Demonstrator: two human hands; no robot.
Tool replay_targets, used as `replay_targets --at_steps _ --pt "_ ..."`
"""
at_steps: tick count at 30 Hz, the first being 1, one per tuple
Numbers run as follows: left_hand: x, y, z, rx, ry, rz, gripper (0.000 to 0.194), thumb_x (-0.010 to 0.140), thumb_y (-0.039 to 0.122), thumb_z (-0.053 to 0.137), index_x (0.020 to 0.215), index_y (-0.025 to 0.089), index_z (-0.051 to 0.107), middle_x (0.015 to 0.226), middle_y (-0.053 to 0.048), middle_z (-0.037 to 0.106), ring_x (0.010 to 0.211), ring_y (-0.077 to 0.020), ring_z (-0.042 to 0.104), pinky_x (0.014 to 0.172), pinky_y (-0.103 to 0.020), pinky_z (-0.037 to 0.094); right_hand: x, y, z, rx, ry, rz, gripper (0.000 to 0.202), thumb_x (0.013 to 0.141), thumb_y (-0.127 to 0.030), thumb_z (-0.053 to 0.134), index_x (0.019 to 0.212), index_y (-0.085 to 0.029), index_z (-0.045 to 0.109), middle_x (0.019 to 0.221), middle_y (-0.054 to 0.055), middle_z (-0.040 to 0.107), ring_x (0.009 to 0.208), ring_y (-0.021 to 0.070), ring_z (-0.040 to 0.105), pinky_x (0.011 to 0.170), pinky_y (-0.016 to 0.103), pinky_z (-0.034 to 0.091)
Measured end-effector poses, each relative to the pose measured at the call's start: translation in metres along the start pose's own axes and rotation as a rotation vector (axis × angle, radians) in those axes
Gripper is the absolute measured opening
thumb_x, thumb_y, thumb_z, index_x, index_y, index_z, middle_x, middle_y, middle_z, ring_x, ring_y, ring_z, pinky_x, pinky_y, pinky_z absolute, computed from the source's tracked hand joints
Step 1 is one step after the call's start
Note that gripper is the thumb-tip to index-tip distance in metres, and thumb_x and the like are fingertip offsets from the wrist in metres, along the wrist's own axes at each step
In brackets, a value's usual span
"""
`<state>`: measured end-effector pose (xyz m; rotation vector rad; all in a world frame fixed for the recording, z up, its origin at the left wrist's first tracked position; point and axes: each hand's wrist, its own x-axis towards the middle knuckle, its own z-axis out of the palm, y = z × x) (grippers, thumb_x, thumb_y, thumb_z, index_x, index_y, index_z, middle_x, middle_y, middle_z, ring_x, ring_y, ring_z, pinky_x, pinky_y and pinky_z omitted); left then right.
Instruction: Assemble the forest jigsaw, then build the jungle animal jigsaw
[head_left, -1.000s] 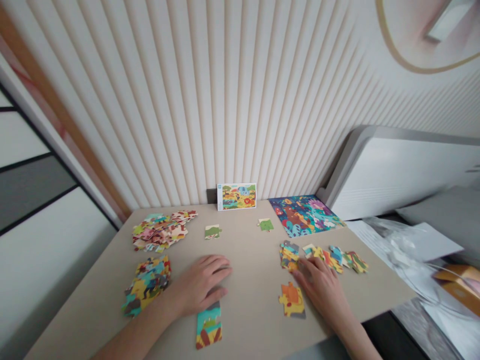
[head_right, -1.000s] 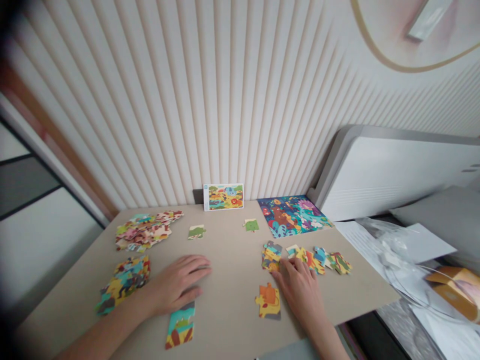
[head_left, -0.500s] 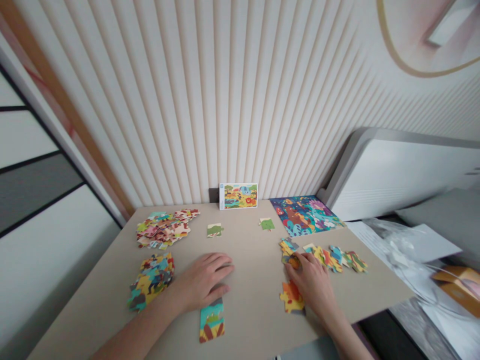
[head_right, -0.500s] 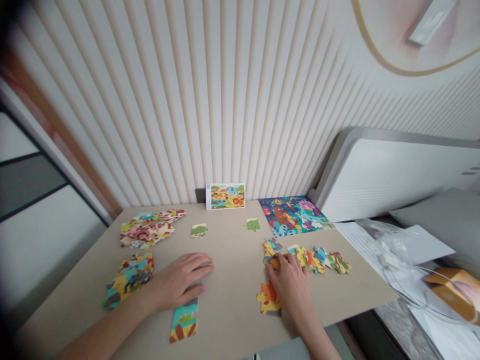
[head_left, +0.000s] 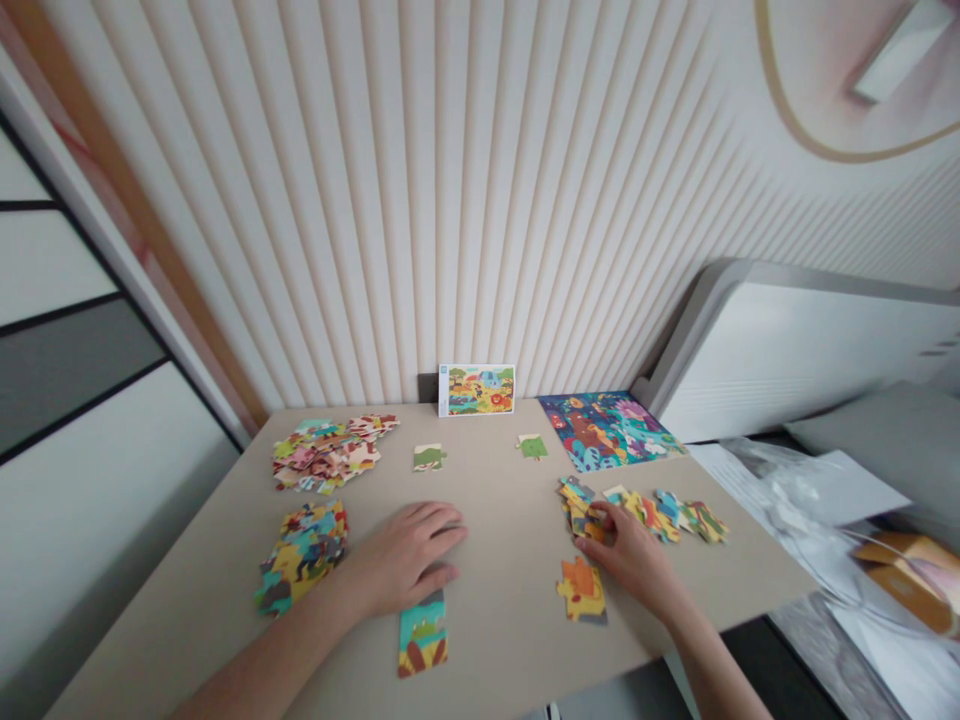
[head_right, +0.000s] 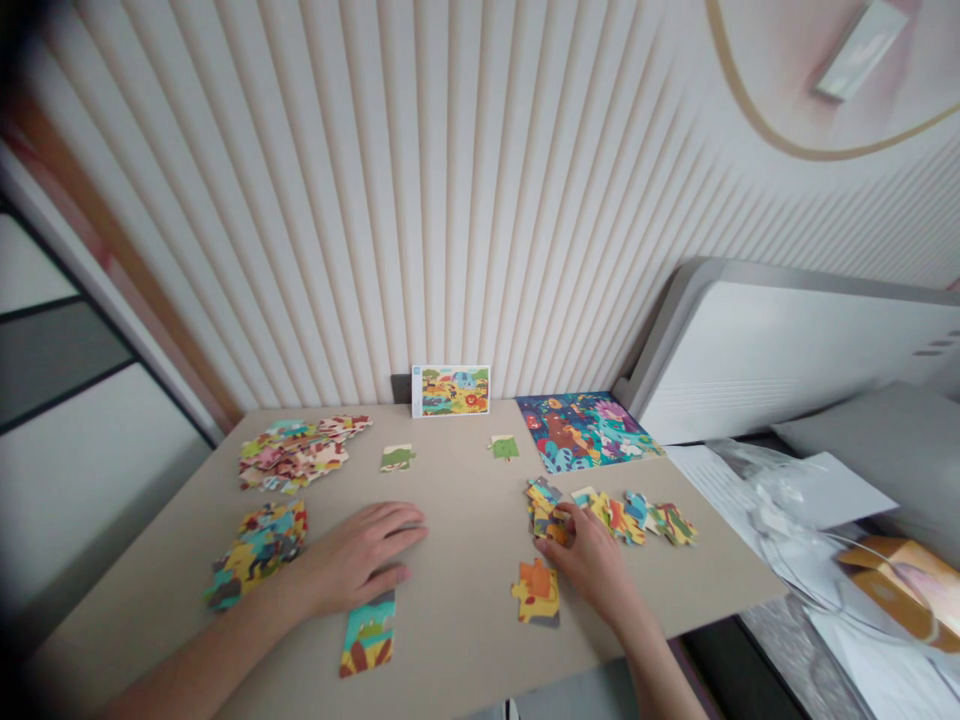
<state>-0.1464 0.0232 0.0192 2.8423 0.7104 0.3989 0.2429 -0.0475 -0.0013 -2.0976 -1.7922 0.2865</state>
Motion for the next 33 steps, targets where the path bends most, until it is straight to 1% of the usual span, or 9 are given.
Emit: replay_targets --at_steps 4,9,14,17,20,24,28,30,33 --pt "-0.001 0.0 -0.001 -0.004 0.004 -0.007 0.039 0.097 0.041 0.057 0.133 0.026 0.058 0.132 -0.009 0.061 0.127 -0.0276 0.054 0.109 -0.045 0.043 -0.002 -0.001 -0.008 -0.016 -0.009 -0.05 0.048 0.087 -0.054 0.063 0.123 -0.024 0.07 0.105 0.009 0.071 0.092 0.0265 0.069 0.08 0.037 0.052" --pt "0.0 0.001 -0.003 0.001 0.019 0.001 0.039 0.097 0.04 0.057 0.133 0.026 0.058 0.13 -0.009 0.062 0.125 -0.0267 0.055 0.108 -0.043 0.045 -0.016 -0.009 -0.024 -0.116 0.103 -0.242 0.031 0.099 -0.046 0.051 0.103 -0.029 0.077 0.101 0.007 0.073 0.092 0.0259 0.07 0.082 0.037 0.051" --pt "0.004 0.002 0.001 0.052 0.066 -0.061 0.03 0.1 0.031 0.05 0.127 0.023 0.06 0.126 -0.008 0.063 0.123 -0.0256 0.055 0.111 -0.045 0.042 -0.018 -0.055 -0.03 -0.085 0.108 -0.48 0.036 0.104 -0.042 0.044 0.096 -0.027 0.076 0.096 0.008 0.073 0.085 0.0223 0.068 0.079 0.035 0.052" --pt "0.005 -0.009 0.008 0.141 0.2 -0.207 0.031 0.099 0.021 0.045 0.127 0.02 0.06 0.127 -0.011 0.062 0.126 -0.0273 0.052 0.113 -0.05 0.04 -0.001 -0.098 -0.019 -0.096 0.083 -0.672 0.034 0.106 -0.034 0.042 0.103 -0.025 0.075 0.096 0.009 0.073 0.086 0.0206 0.067 0.08 0.034 0.05" --pt "0.001 -0.026 0.015 0.214 0.322 -0.353 0.034 0.097 0.016 0.044 0.127 0.017 0.059 0.129 -0.014 0.061 0.126 -0.0288 0.051 0.112 -0.052 0.04 0.031 -0.138 0.003 -0.157 0.118 -0.844 0.03 0.106 -0.027 0.044 0.108 -0.023 0.074 0.097 0.008 0.072 0.087 0.0197 0.065 0.08 0.034 0.047" --pt "-0.007 -0.044 0.021 0.271 0.392 -0.445 0.038 0.095 0.012 0.043 0.13 0.017 0.058 0.127 -0.014 0.061 0.125 -0.029 0.053 0.11 -0.052 0.042 0.069 -0.175 0.04 -0.2 0.155 -0.959 0.023 0.104 -0.024 0.05 0.108 -0.023 0.073 0.101 0.008 0.071 0.089 0.0197 0.063 0.08 0.033 0.045" --pt "-0.009 -0.047 0.022 0.289 0.37 -0.46 0.047 0.092 0.01 0.042 0.137 0.016 0.053 0.133 -0.015 0.06 0.129 -0.0289 0.052 0.111 -0.051 0.041 0.074 -0.186 0.067 -0.148 0.054 -1.002 0.017 0.099 -0.031 0.06 0.107 -0.024 0.073 0.105 0.008 0.071 0.096 0.0214 0.063 0.083 0.034 0.047" --pt "-0.008 -0.045 0.021 0.292 0.324 -0.463 0.05 0.09 0.009 0.043 0.139 0.015 0.051 0.137 -0.016 0.058 0.132 -0.0287 0.05 0.113 -0.05 0.038 0.069 -0.184 0.071 -0.083 -0.012 -0.997 0.019 0.098 -0.035 0.061 0.109 -0.026 0.074 0.111 0.008 0.071 0.102 0.0221 0.063 0.087 0.035 0.049" --pt "-0.007 -0.042 0.018 0.298 0.258 -0.469 0.051 0.09 0.009 0.043 0.14 0.015 0.05 0.143 -0.016 0.055 0.135 -0.0282 0.048 0.115 -0.049 0.034 0.064 -0.179 0.071 0.018 -0.069 -0.958 0.02 0.099 -0.032 0.059 0.114 -0.027 0.073 0.122 0.007 0.069 0.112 0.0225 0.061 0.096 0.038 0.048"
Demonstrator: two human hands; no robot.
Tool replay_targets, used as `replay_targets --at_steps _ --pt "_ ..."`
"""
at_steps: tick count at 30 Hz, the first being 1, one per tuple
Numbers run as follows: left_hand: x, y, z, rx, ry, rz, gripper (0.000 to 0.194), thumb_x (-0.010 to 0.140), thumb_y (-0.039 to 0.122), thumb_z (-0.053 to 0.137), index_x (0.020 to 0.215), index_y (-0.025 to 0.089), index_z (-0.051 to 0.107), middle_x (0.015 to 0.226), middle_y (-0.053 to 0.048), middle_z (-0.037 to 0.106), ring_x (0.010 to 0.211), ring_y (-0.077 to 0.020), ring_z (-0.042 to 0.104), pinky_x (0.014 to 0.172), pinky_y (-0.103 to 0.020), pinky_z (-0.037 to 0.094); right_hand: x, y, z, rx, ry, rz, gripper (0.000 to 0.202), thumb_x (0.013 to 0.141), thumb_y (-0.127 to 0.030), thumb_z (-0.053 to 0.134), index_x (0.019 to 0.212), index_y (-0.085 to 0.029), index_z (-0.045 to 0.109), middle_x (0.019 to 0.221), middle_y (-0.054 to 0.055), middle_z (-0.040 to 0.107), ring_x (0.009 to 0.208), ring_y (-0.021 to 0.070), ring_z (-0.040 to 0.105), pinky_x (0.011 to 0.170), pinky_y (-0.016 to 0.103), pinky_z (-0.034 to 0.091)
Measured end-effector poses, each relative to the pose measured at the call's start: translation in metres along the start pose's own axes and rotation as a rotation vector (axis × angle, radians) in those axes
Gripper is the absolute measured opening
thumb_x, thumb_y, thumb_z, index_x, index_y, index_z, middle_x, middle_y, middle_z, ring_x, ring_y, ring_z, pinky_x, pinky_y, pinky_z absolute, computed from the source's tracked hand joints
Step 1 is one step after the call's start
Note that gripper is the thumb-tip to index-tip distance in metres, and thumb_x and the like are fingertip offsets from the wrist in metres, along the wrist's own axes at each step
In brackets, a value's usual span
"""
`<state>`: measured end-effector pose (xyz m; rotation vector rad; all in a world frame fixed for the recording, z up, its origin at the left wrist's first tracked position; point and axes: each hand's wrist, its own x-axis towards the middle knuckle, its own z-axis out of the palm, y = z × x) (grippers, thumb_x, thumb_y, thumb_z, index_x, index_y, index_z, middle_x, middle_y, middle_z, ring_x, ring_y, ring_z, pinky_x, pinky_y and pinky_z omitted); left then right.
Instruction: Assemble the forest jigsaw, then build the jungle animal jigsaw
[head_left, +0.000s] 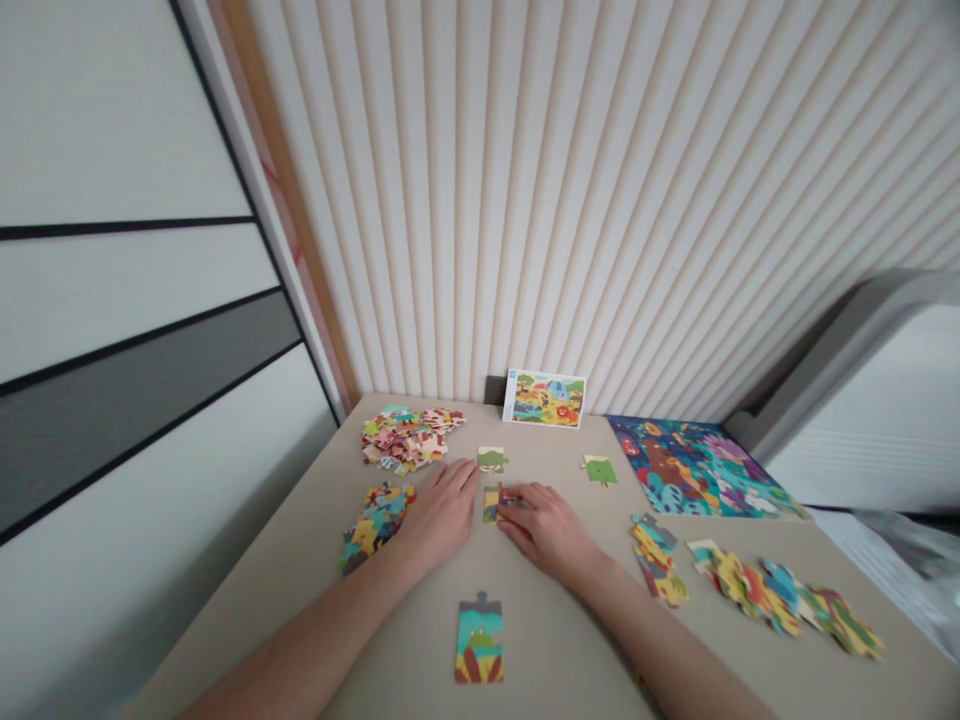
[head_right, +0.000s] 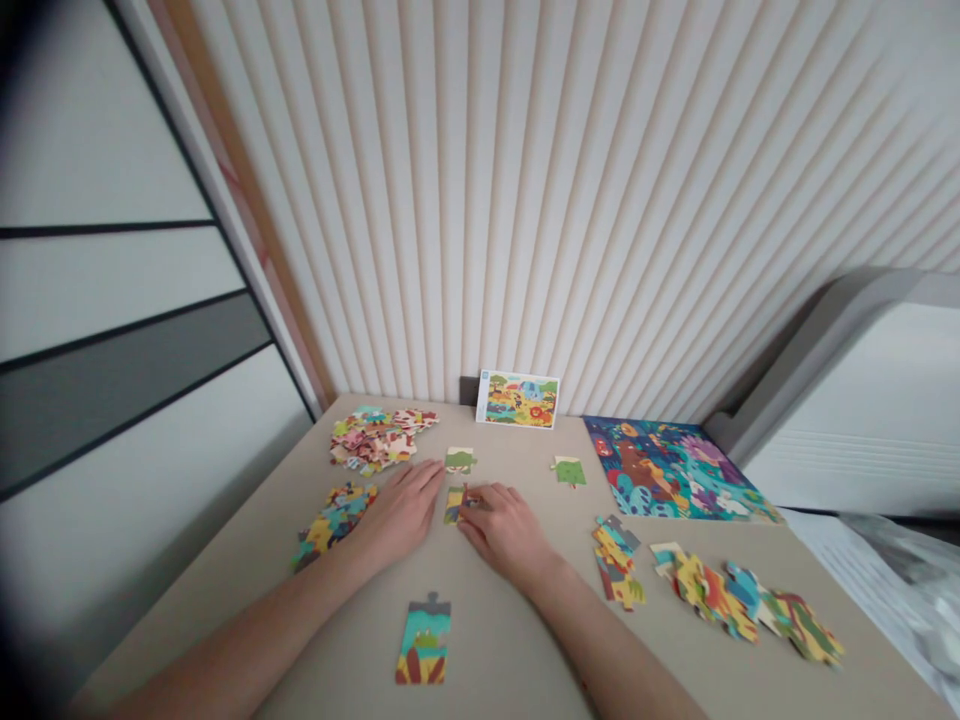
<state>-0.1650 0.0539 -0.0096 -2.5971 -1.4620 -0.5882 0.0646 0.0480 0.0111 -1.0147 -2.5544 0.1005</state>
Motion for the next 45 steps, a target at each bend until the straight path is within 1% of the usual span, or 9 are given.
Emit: replay_targets --at_steps 3,6,9,16,20,27,32,39,45 --pt "0.001 0.001 -0.002 0.004 -0.04 0.007 0.048 0.091 0.01 0.043 0.138 0.015 0.051 0.142 -0.015 0.057 0.135 -0.0271 0.049 0.115 -0.048 0.033 -0.002 0.003 0.001 0.088 0.024 0.07 0.025 0.097 -0.031 0.061 0.12 -0.027 0.07 0.127 0.008 0.067 0.118 0.0238 0.059 0.102 0.041 0.047" --pt "0.001 0.0 -0.003 -0.003 -0.049 0.01 0.047 0.091 0.01 0.044 0.137 0.017 0.051 0.141 -0.014 0.058 0.135 -0.0264 0.049 0.115 -0.047 0.031 -0.001 0.006 0.005 0.161 0.028 0.137 0.032 0.096 -0.032 0.064 0.127 -0.027 0.066 0.129 0.009 0.065 0.118 0.0243 0.06 0.102 0.041 0.047" --pt "0.001 0.0 -0.002 0.001 -0.058 0.007 0.048 0.091 0.01 0.044 0.138 0.017 0.05 0.142 -0.014 0.057 0.136 -0.0264 0.048 0.116 -0.047 0.029 -0.001 0.008 0.009 0.196 0.023 0.166 0.035 0.094 -0.031 0.065 0.13 -0.027 0.065 0.132 0.009 0.063 0.121 0.0252 0.058 0.104 0.043 0.047" --pt "0.001 0.002 -0.006 0.018 -0.098 -0.005 0.048 0.092 0.009 0.042 0.139 0.015 0.05 0.144 -0.014 0.056 0.138 -0.0257 0.046 0.117 -0.046 0.028 0.006 0.02 0.013 0.21 0.053 0.089 0.039 0.095 -0.031 0.065 0.134 -0.026 0.063 0.132 0.011 0.061 0.122 0.0256 0.057 0.105 0.044 0.047" --pt "0.0 0.002 -0.005 0.03 -0.104 -0.018 0.047 0.095 0.01 0.039 0.14 0.016 0.05 0.146 -0.012 0.055 0.139 -0.0246 0.044 0.117 -0.045 0.028 0.013 0.024 0.018 0.177 0.069 0.043 0.034 0.097 -0.03 0.061 0.131 -0.026 0.065 0.132 0.012 0.063 0.124 0.026 0.057 0.105 0.045 0.047" --pt "0.001 0.003 -0.001 0.039 -0.078 -0.031 0.05 0.091 0.007 0.041 0.14 0.012 0.049 0.143 -0.015 0.056 0.138 -0.0242 0.046 0.115 -0.041 0.032 0.015 0.02 0.018 0.129 0.052 0.021 0.031 0.1 -0.032 0.057 0.13 -0.028 0.067 0.134 0.01 0.063 0.125 0.0255 0.056 0.105 0.045 0.046" --pt "0.002 0.002 -0.002 0.03 -0.071 -0.012 0.047 0.092 0.008 0.043 0.138 0.016 0.051 0.14 -0.013 0.059 0.136 -0.024 0.048 0.114 -0.041 0.034 0.017 0.018 0.016 0.096 0.036 0.017 0.03 0.1 -0.033 0.057 0.128 -0.029 0.069 0.133 0.01 0.064 0.124 0.0252 0.056 0.105 0.044 0.045" --pt "0.001 0.001 0.001 0.031 -0.077 -0.019 0.049 0.091 0.008 0.044 0.139 0.017 0.052 0.142 -0.012 0.058 0.138 -0.0245 0.047 0.114 -0.042 0.034 0.021 0.015 0.016 0.081 0.03 0.026 0.029 0.1 -0.035 0.057 0.126 -0.029 0.069 0.131 0.009 0.066 0.121 0.0242 0.058 0.104 0.043 0.044" --pt "0.002 0.0 0.004 0.026 -0.096 -0.03 0.048 0.092 0.009 0.044 0.138 0.018 0.053 0.144 -0.011 0.057 0.139 -0.0241 0.046 0.115 -0.042 0.032 0.023 0.011 0.016 0.045 0.02 0.013 0.031 0.101 -0.034 0.056 0.13 -0.027 0.066 0.13 0.009 0.068 0.121 0.024 0.058 0.105 0.044 0.043"
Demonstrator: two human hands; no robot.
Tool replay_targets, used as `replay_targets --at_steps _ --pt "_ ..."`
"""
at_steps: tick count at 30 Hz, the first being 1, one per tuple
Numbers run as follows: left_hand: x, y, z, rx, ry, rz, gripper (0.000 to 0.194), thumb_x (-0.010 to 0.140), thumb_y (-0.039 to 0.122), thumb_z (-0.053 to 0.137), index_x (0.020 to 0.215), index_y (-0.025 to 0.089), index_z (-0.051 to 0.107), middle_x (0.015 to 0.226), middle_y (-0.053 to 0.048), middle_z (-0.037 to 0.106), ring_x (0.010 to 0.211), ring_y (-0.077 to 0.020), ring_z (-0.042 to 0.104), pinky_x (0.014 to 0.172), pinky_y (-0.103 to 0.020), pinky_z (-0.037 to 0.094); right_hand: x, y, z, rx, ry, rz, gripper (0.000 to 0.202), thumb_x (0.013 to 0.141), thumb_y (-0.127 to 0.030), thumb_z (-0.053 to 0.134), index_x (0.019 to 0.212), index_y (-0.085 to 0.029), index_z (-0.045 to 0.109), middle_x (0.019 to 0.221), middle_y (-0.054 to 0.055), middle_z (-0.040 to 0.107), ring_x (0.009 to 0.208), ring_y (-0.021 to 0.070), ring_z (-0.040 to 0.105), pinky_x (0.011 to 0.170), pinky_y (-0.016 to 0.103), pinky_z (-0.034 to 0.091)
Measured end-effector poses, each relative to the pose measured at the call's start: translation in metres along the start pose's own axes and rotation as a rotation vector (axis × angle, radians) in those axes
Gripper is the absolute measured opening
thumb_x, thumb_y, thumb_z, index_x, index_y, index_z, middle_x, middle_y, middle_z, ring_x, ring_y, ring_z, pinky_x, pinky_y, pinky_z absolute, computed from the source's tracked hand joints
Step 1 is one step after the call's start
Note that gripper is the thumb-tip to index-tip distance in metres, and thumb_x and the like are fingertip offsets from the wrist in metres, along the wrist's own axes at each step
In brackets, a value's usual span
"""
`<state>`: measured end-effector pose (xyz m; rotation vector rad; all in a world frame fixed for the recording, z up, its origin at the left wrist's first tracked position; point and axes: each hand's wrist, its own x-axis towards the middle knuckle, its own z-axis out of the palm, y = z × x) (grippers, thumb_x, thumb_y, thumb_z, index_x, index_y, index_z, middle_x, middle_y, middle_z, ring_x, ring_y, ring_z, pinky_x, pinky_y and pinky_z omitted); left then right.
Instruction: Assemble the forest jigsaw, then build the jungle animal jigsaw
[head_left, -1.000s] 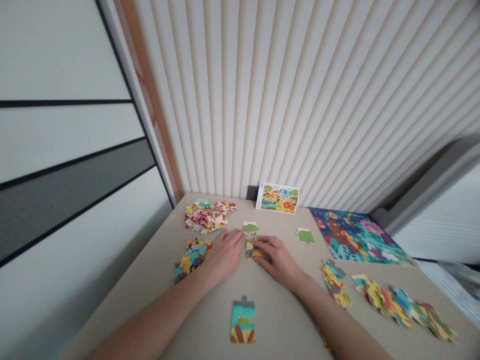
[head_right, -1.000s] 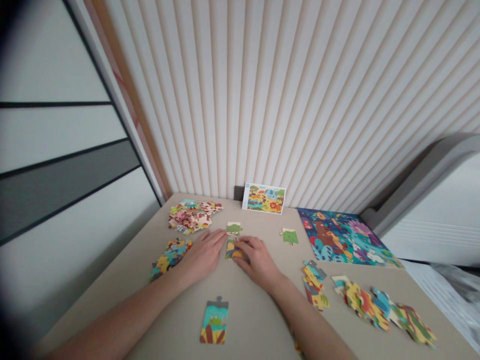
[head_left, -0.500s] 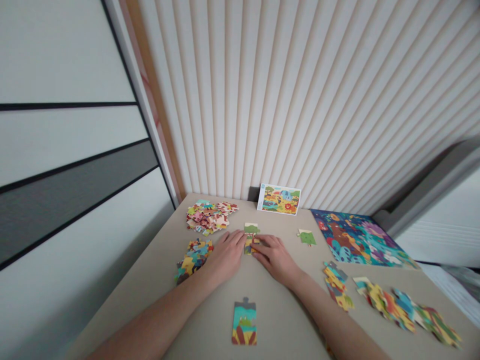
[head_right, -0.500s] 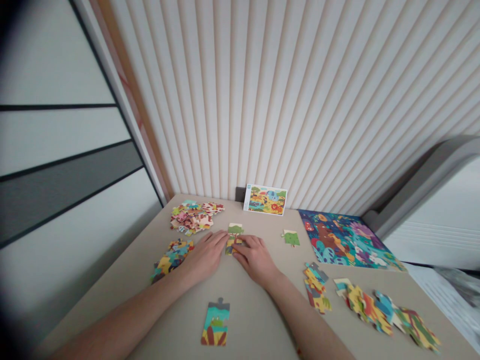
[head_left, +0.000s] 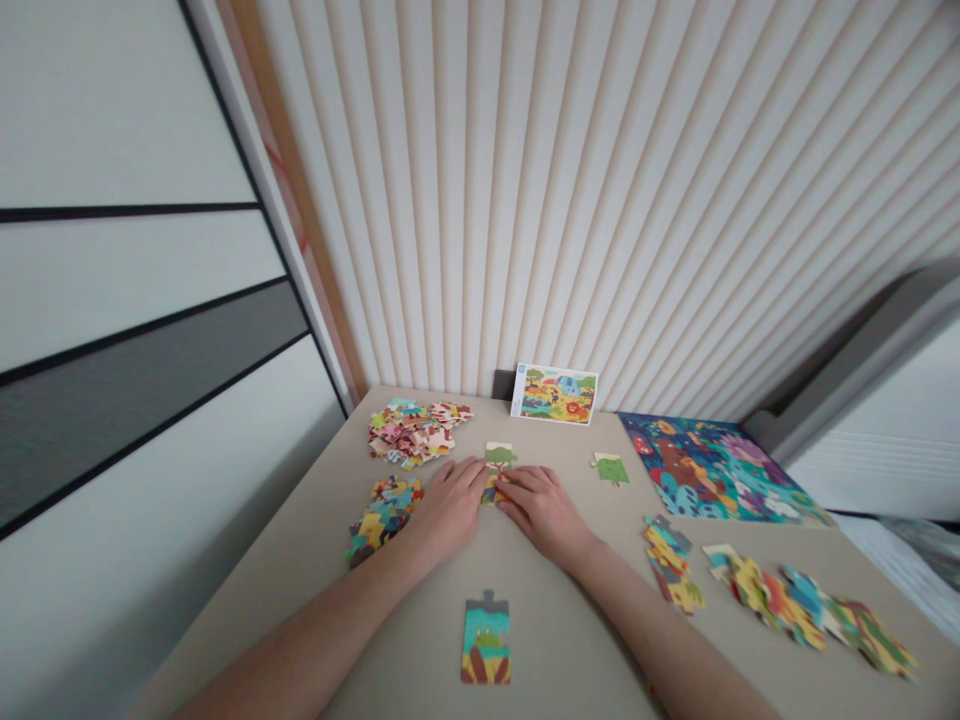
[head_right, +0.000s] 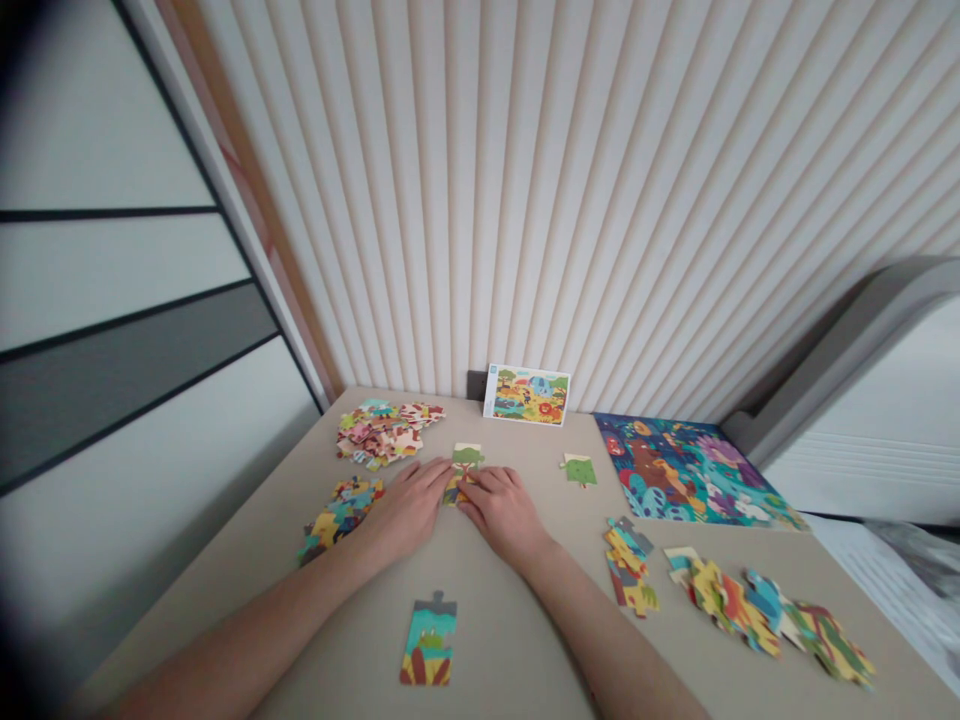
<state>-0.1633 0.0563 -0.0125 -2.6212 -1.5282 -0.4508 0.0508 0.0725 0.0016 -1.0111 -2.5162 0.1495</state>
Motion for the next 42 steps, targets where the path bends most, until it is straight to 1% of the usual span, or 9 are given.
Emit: replay_targets --at_steps 3,6,9,19,23,26,32,36,42 --pt "0.0 0.0 0.0 0.006 -0.004 0.003 0.048 0.092 0.009 0.044 0.138 0.018 0.053 0.145 -0.011 0.056 0.139 -0.0239 0.046 0.115 -0.043 0.032 -0.002 0.0 -0.001 0.013 0.006 0.01 0.032 0.101 -0.036 0.056 0.129 -0.026 0.065 0.13 0.009 0.067 0.122 0.0237 0.058 0.106 0.043 0.043" --pt "-0.001 0.0 -0.001 0.014 -0.007 0.01 0.049 0.091 0.009 0.044 0.138 0.018 0.053 0.146 -0.011 0.055 0.139 -0.0241 0.046 0.116 -0.042 0.032 -0.004 0.001 0.0 0.023 0.038 0.069 0.033 0.102 -0.037 0.054 0.13 -0.025 0.065 0.132 0.011 0.065 0.124 0.0245 0.056 0.107 0.044 0.044" --pt "-0.001 0.0 -0.003 0.024 -0.01 0.009 0.05 0.091 0.009 0.044 0.14 0.017 0.052 0.147 -0.012 0.054 0.139 -0.0246 0.045 0.116 -0.043 0.031 -0.006 0.004 0.003 0.027 0.058 0.118 0.033 0.102 -0.033 0.052 0.131 -0.026 0.065 0.132 0.011 0.064 0.123 0.0246 0.057 0.106 0.044 0.045" --pt "0.0 0.003 -0.005 0.033 0.003 0.009 0.045 0.094 0.011 0.043 0.138 0.018 0.054 0.142 -0.012 0.057 0.136 -0.0246 0.048 0.115 -0.043 0.033 -0.004 0.003 0.002 0.061 0.049 0.121 0.032 0.101 -0.03 0.052 0.13 -0.026 0.064 0.132 0.009 0.066 0.123 0.0239 0.056 0.106 0.044 0.045" --pt "0.001 0.004 -0.004 0.032 0.037 0.019 0.037 0.102 0.019 0.039 0.134 0.016 0.055 0.137 -0.013 0.06 0.132 -0.0249 0.051 0.113 -0.044 0.036 -0.004 0.002 0.001 0.063 0.051 0.138 0.032 0.101 -0.03 0.051 0.13 -0.024 0.064 0.132 0.01 0.066 0.123 0.0245 0.056 0.107 0.044 0.044" --pt "0.001 0.004 -0.003 0.009 0.066 0.001 0.036 0.104 0.025 0.039 0.135 0.016 0.054 0.137 -0.014 0.06 0.13 -0.0249 0.053 0.112 -0.043 0.037 -0.005 0.002 0.003 0.049 0.054 0.151 0.036 0.101 -0.031 0.05 0.134 -0.022 0.062 0.134 0.013 0.064 0.124 0.0249 0.056 0.107 0.044 0.044" --pt "0.0 0.004 -0.004 -0.003 0.072 0.003 0.035 0.102 0.024 0.041 0.134 0.017 0.054 0.136 -0.013 0.06 0.129 -0.025 0.054 0.112 -0.044 0.038 -0.005 0.006 0.009 0.013 0.046 0.184 0.04 0.101 -0.035 0.05 0.138 -0.022 0.059 0.142 0.014 0.057 0.13 0.0268 0.053 0.109 0.045 0.043" --pt "0.0 0.003 -0.003 -0.006 0.075 0.004 0.034 0.103 0.025 0.04 0.134 0.017 0.053 0.136 -0.012 0.06 0.128 -0.0246 0.054 0.112 -0.044 0.038 -0.006 0.007 0.01 0.013 0.034 0.2 0.04 0.102 -0.036 0.049 0.137 -0.021 0.059 0.142 0.014 0.057 0.13 0.0265 0.052 0.109 0.045 0.042" --pt "-0.001 0.003 0.001 -0.019 0.091 -0.014 0.036 0.102 0.025 0.041 0.135 0.017 0.053 0.138 -0.014 0.059 0.13 -0.025 0.054 0.112 -0.044 0.039 -0.005 0.005 0.007 0.013 0.021 0.203 0.047 0.102 -0.038 0.049 0.144 -0.019 0.052 0.142 0.015 0.056 0.13 0.0267 0.052 0.109 0.044 0.042"
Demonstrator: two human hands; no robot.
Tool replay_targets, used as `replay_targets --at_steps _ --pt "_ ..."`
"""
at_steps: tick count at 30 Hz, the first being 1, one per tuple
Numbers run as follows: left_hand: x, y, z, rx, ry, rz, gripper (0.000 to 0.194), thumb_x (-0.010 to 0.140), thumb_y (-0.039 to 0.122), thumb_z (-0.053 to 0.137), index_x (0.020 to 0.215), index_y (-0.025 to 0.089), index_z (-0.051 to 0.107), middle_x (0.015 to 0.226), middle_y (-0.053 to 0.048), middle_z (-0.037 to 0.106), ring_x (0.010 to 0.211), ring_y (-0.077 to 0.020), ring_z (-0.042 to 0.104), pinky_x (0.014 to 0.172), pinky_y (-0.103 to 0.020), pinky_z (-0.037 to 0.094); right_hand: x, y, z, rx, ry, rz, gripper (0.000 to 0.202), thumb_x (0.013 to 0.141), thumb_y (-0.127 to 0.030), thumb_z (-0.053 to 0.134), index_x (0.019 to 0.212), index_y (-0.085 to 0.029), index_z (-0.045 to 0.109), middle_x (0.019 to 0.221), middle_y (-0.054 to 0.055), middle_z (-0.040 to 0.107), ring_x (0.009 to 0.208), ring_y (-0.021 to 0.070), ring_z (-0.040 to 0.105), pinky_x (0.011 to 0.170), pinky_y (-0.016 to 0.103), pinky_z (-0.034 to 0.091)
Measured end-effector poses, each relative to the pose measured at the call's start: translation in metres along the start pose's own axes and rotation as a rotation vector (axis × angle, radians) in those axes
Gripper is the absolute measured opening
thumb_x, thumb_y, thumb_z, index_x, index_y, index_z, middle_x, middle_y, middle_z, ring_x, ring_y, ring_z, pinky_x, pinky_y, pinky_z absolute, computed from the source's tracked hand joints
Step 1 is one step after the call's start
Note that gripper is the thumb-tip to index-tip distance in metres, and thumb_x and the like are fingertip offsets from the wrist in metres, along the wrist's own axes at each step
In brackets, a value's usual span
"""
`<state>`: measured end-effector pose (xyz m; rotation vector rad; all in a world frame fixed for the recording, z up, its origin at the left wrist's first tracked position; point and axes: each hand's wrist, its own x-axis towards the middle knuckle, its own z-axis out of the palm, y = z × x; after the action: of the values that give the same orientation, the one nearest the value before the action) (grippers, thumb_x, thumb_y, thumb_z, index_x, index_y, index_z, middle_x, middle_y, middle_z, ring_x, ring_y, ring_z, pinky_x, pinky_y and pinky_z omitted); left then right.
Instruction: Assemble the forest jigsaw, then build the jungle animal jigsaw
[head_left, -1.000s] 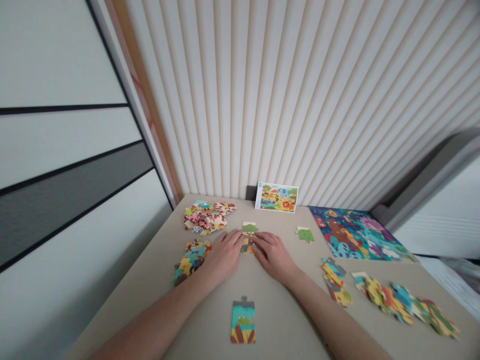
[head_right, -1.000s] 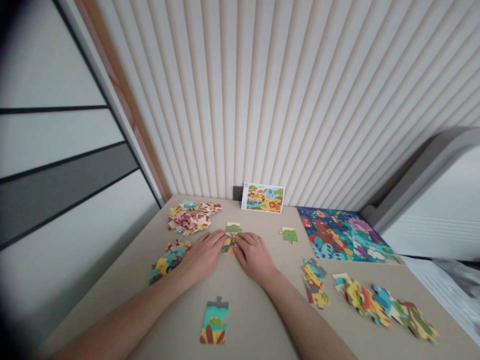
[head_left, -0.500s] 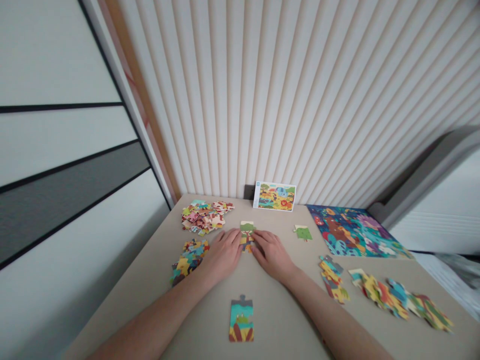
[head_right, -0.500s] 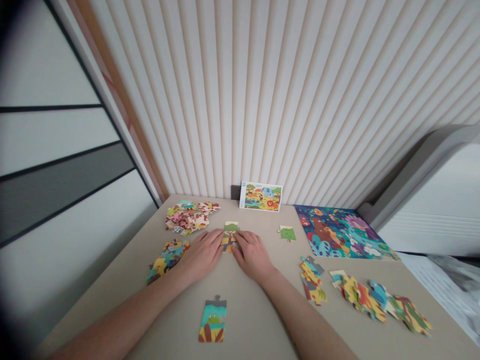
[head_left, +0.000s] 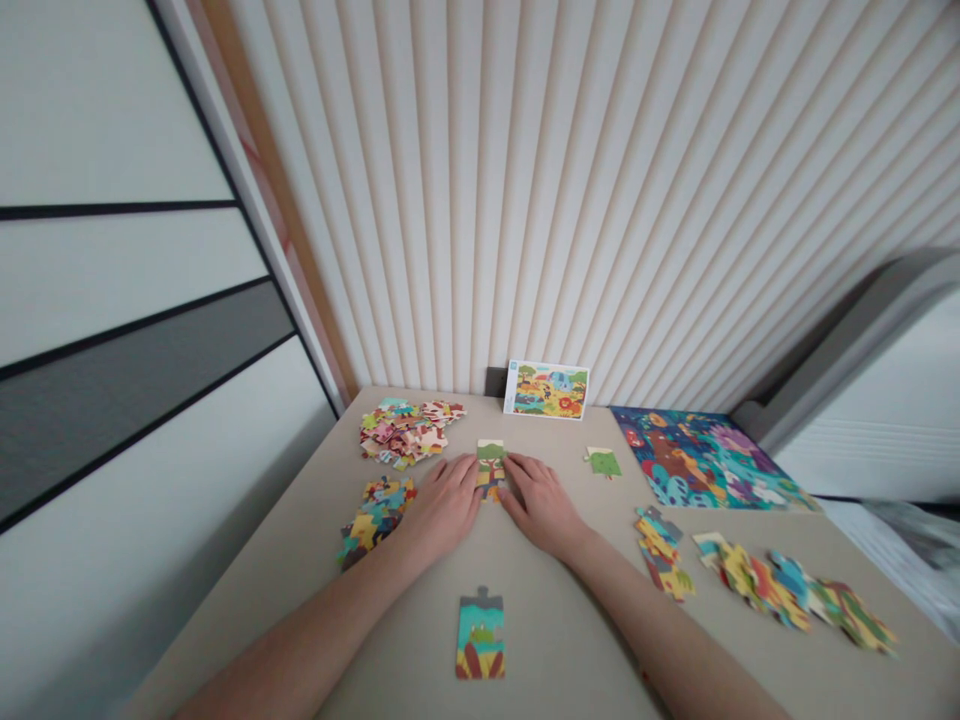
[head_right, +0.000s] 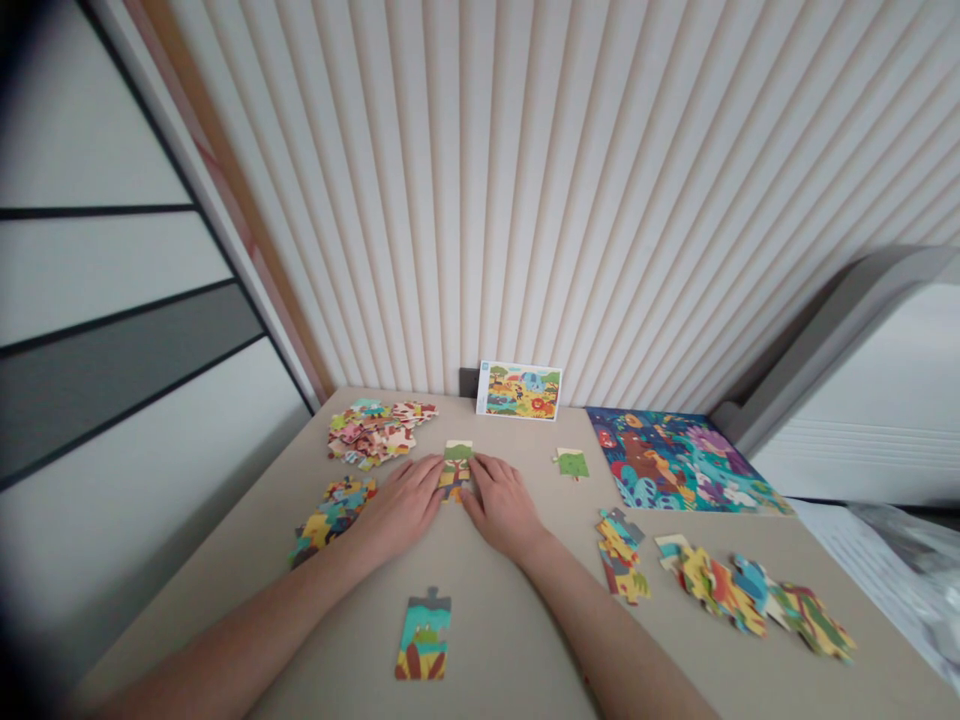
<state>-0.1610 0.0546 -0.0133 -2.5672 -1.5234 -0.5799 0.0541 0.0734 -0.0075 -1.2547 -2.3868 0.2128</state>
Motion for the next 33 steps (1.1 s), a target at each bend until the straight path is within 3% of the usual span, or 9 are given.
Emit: replay_targets --at_steps 33 --pt "0.0012 -0.0012 -0.0019 0.016 -0.029 0.019 0.037 0.102 0.025 0.042 0.136 0.016 0.053 0.138 -0.014 0.058 0.13 -0.0259 0.053 0.113 -0.043 0.037 0.0 -0.0015 -0.0016 -0.014 -0.013 0.014 0.043 0.102 -0.04 0.049 0.14 -0.021 0.056 0.142 0.013 0.056 0.131 0.0266 0.05 0.11 0.044 0.04"
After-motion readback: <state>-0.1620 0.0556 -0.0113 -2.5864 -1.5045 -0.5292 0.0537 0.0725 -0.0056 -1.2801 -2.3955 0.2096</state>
